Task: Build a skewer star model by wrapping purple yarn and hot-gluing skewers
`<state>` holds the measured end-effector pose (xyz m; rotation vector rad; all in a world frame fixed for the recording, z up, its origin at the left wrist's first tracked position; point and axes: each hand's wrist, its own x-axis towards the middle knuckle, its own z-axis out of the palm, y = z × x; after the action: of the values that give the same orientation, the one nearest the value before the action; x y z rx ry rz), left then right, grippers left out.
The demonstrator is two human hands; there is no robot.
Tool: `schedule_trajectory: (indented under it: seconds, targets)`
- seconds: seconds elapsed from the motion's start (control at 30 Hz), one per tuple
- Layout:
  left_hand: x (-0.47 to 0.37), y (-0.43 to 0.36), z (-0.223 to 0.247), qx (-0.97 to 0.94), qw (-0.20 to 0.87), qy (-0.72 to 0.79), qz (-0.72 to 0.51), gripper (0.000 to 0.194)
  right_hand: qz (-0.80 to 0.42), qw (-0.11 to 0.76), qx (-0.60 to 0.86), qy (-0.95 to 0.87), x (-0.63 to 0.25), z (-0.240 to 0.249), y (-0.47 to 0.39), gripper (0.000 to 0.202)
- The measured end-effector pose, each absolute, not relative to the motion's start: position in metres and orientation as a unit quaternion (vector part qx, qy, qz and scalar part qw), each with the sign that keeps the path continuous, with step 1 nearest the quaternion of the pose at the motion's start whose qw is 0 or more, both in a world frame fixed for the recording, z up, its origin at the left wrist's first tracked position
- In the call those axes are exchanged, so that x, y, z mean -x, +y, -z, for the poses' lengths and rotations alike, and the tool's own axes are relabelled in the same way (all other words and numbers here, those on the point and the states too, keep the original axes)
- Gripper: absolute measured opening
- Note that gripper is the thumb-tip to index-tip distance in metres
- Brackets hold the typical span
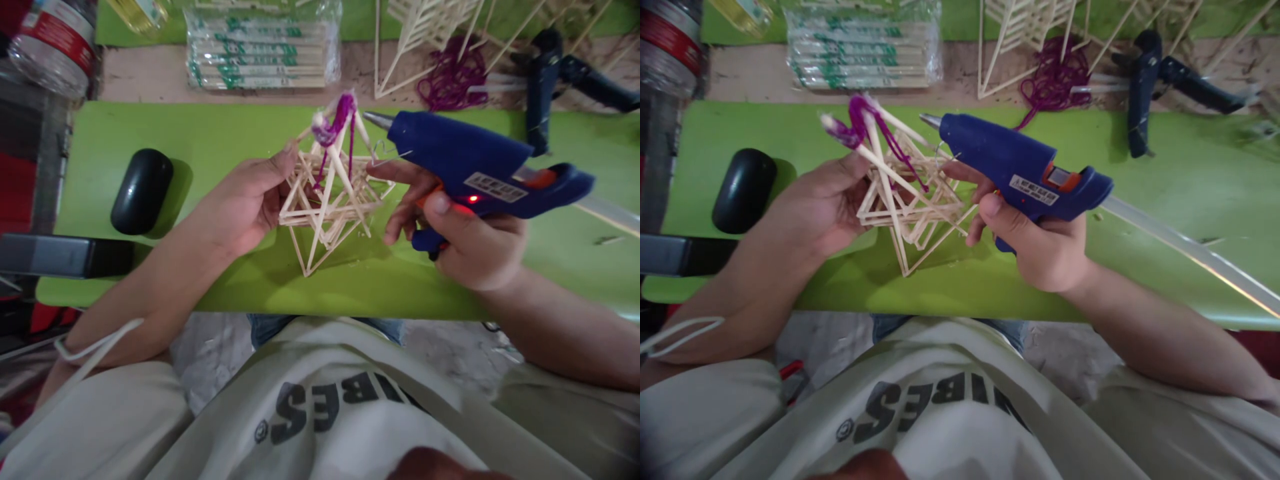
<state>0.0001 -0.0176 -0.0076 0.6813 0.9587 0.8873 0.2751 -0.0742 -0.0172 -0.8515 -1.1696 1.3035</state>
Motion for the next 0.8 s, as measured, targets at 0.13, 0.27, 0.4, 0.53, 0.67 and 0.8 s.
schedule_trajectory:
  seconds: [0.13, 0.27, 0.4, 0.53, 0.67, 0.8]
  targets:
    - [0.000, -0.017, 0.007, -0.303, 0.740, 0.442, -0.406, 0.025, -0.550, 0.562, 0.367, -0.497, -0.277, 0.019, -0.074, 0.016]
    - [0.000, -0.017, 0.007, -0.308, 0.739, 0.443, -0.404, 0.025, -0.549, 0.553, 0.377, -0.501, -0.277, 0.019, -0.073, 0.016]
    - [0.000, -0.018, 0.006, -0.309, 0.742, 0.436, -0.405, 0.028, -0.541, 0.551, 0.381, -0.509, -0.276, 0.018, -0.073, 0.016]
    - [0.000, -0.017, 0.007, -0.314, 0.729, 0.455, -0.405, 0.027, -0.541, 0.548, 0.363, -0.524, -0.279, 0.019, -0.072, 0.013]
    - [0.002, -0.016, 0.011, -0.334, 0.712, 0.476, -0.393, 0.027, -0.504, 0.569, 0.379, -0.527, -0.287, 0.015, -0.072, 0.009]
    - [0.003, -0.016, 0.012, -0.341, 0.711, 0.477, -0.388, 0.028, -0.437, 0.625, 0.418, -0.494, -0.287, 0.003, -0.071, 0.013]
